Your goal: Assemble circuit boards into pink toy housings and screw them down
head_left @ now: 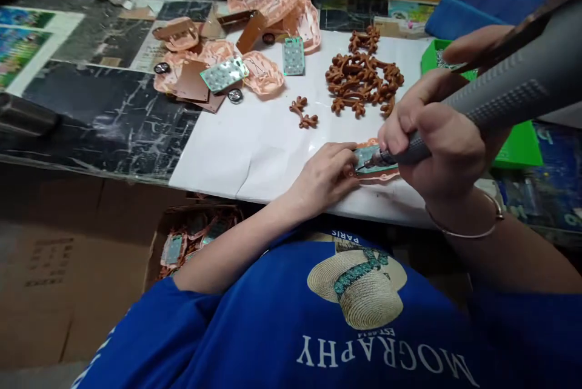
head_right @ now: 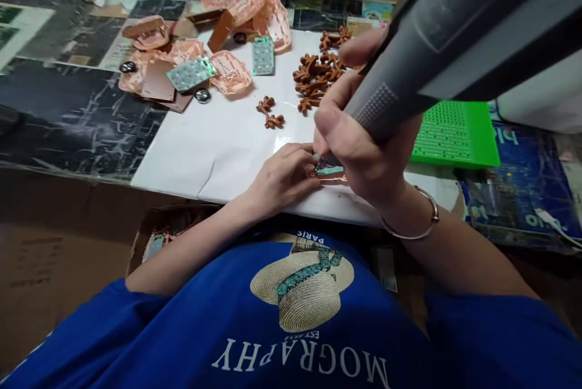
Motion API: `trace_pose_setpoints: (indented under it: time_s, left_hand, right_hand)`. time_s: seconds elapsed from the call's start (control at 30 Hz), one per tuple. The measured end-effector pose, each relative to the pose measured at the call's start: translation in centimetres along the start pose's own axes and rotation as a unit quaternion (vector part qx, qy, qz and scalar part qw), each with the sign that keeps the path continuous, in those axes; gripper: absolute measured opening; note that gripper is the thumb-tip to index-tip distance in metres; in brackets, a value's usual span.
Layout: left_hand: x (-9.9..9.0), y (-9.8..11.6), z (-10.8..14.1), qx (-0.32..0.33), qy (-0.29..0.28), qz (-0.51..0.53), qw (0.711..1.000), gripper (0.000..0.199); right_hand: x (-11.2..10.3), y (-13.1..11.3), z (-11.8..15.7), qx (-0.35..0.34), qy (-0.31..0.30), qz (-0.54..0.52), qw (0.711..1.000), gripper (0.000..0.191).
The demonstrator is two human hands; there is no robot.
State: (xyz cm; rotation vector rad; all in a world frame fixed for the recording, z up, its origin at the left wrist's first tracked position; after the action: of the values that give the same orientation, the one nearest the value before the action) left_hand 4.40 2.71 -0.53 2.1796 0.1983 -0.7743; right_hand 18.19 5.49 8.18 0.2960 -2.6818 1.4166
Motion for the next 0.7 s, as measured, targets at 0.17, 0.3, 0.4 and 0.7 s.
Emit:
trace_pose_setpoints:
  time_s: [0.17, 0.3, 0.4, 0.7]
  left_hand:
    - [-0.17, 0.43, -0.15, -0.016, -0.009, -0.010, 1.000, 0.009]
    - [-0.10, 0.20, -0.10, -0.017, -0.008, 0.000, 1.000, 0.010]
    - [-0.07, 0.20, -0.06, -0.014, -0.005, -0.003, 1.000, 0.009]
    - [0.11, 0.10, -0.06, -0.005, -0.001, -0.021, 1.000, 0.010]
  right_hand:
    - [0.05, 0.17, 0.42, 0.002, -0.003, 0.011, 1.000, 0.038]
    - [-0.50, 0.12, 0.63, 0.050, 0.003, 0.050, 0.997, 0.036]
    - [-0.35, 0.21, 0.57, 0.011, -0.014, 0.022, 1.000, 0.036]
    - [-0.18, 0.64, 0.71, -0.007, -0.106, 0.023, 0.994, 0.033]
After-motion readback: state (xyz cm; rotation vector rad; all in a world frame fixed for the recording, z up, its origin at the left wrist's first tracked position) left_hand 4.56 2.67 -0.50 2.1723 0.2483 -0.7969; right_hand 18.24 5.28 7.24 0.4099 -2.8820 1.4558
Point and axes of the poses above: each hand's wrist, its own z-axis away from the middle knuckle, its own x-axis out of the palm, y = z × x, the point moved 2 cm from there along -z, towards the middle knuckle, and after that the axes turned 2 degrees about z, right-handed, at the moved point
